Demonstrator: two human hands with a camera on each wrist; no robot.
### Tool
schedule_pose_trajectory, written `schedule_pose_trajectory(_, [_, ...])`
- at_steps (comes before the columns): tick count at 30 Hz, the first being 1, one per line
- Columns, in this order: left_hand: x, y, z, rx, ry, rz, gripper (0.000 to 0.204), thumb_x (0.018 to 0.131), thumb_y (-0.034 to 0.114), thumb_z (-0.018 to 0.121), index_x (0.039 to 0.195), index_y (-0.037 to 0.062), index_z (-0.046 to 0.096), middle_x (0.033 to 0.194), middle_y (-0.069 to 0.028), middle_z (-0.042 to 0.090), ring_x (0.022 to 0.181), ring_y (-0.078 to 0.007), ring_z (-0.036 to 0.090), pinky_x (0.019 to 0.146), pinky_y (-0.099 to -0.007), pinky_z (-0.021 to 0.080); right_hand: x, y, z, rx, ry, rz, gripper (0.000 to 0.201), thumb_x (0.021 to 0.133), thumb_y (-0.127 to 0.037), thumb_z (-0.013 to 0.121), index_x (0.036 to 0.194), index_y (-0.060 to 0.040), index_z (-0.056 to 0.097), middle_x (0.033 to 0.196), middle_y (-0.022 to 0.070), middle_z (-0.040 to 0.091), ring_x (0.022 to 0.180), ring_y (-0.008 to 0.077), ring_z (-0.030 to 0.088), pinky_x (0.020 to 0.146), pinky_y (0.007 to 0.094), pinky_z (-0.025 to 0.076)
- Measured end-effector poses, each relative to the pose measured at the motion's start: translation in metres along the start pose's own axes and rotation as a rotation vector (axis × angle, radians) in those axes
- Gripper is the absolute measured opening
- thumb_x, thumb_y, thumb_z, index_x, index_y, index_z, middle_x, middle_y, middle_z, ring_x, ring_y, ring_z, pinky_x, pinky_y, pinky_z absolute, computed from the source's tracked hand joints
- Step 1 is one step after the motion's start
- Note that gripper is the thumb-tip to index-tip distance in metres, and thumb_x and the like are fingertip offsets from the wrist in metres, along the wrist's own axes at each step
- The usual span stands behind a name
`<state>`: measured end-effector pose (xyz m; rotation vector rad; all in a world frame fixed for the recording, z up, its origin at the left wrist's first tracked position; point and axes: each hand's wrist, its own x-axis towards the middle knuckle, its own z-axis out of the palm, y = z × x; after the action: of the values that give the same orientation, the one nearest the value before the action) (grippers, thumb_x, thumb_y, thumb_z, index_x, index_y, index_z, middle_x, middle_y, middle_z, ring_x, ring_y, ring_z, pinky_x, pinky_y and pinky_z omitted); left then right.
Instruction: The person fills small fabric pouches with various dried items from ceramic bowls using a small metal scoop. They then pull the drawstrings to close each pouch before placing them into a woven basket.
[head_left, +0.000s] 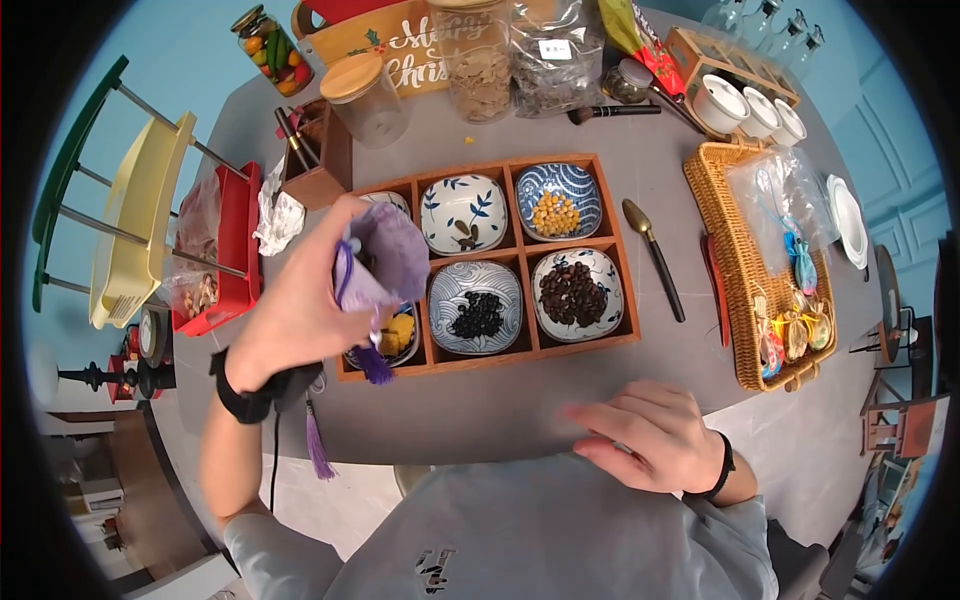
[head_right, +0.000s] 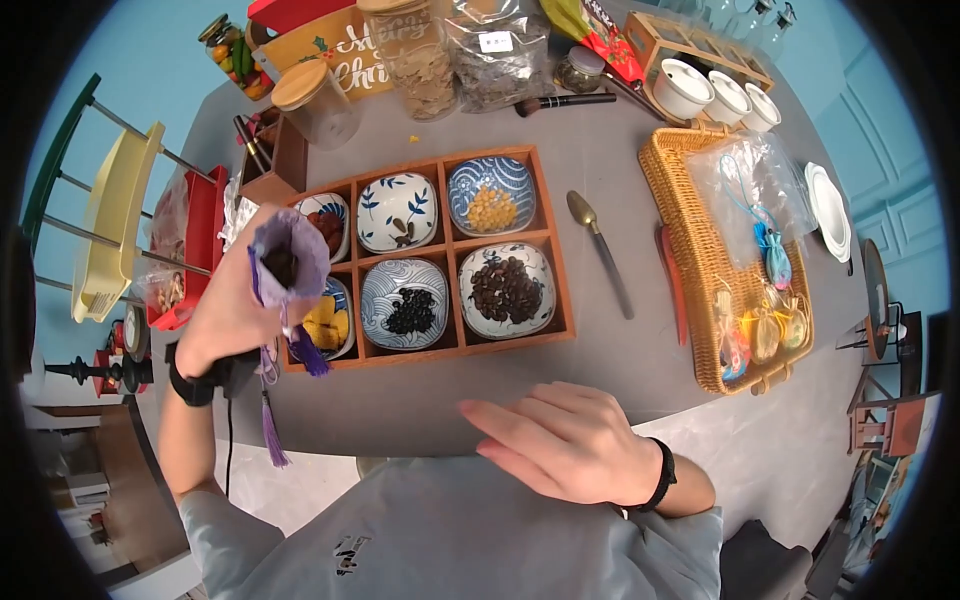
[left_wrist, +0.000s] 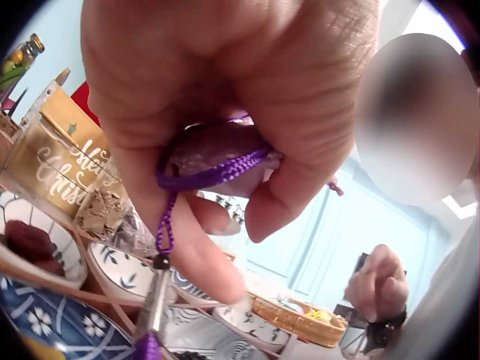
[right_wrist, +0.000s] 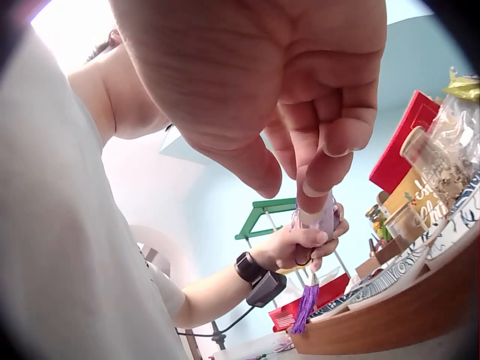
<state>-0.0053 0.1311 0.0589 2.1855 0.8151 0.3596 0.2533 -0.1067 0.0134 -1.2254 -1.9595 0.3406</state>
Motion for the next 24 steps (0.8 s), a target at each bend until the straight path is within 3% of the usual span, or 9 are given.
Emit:
schedule_pose_trajectory(1, [0.006,-0.002,-0.004,-0.067,-0.043,-0.116,0.054,0.074,-0.003,0.074,0.124,0.0028,0.052,0.109,-0.0057,0.061,0.102,-0.0155,0.059,0.097,-0.0313,0.048,-0.005,0.002,0.000,0.023,0.002,0.042,0.041,0.082,-0.009,0.081,0.119,0.0009,0.070,0.071,0.0048,0.062,0.058,0.0205,0.058,0.053,0.0322,0.047])
schedule_pose_trajectory(7, [0.047,-0.006,-0.011,0.314,-0.132,-0.038,0.060,0.073,-0.002,0.078,0.127,0.0045,0.053,0.109,-0.0160,0.063,0.104,-0.0306,0.063,0.094,-0.0372,0.050,-0.033,0.010,0.002,0.125,0.112,0.261,0.039,0.082,-0.005,0.082,0.119,-0.0003,0.069,0.072,0.0061,0.066,0.055,0.0193,0.058,0.052,0.0320,0.046])
schedule_pose_trajectory(13, [0.078,-0.008,-0.007,0.693,-0.200,0.064,0.055,0.068,0.000,0.078,0.117,0.0039,0.053,0.112,-0.0204,0.065,0.108,-0.0433,0.063,0.087,-0.0493,0.053,-0.040,0.013,0.001,0.112,0.143,0.308,0.037,0.082,-0.004,0.082,0.117,-0.0001,0.069,0.070,0.0050,0.065,0.054,0.0181,0.058,0.051,0.0316,0.046])
schedule_pose_trajectory(16, [0.092,-0.002,0.000,0.838,-0.281,0.042,0.057,0.067,-0.002,0.076,0.119,0.0036,0.053,0.112,-0.0200,0.064,0.106,-0.0436,0.064,0.085,-0.0504,0.055,-0.041,0.014,0.002,0.117,0.149,0.306,0.037,0.082,-0.003,0.082,0.117,0.0005,0.069,0.070,0.0053,0.065,0.054,0.0185,0.058,0.051,0.0316,0.046])
schedule_pose_trajectory(24, [0.113,0.005,0.016,1.108,-0.354,0.214,0.057,0.065,-0.001,0.080,0.117,-0.0017,0.056,0.103,-0.0198,0.062,0.094,-0.0407,0.067,0.078,-0.0458,0.057,-0.045,0.015,0.000,0.120,0.160,0.320,0.038,0.082,-0.003,0.081,0.117,0.0012,0.069,0.071,0.0063,0.066,0.056,0.0190,0.059,0.053,0.0321,0.048])
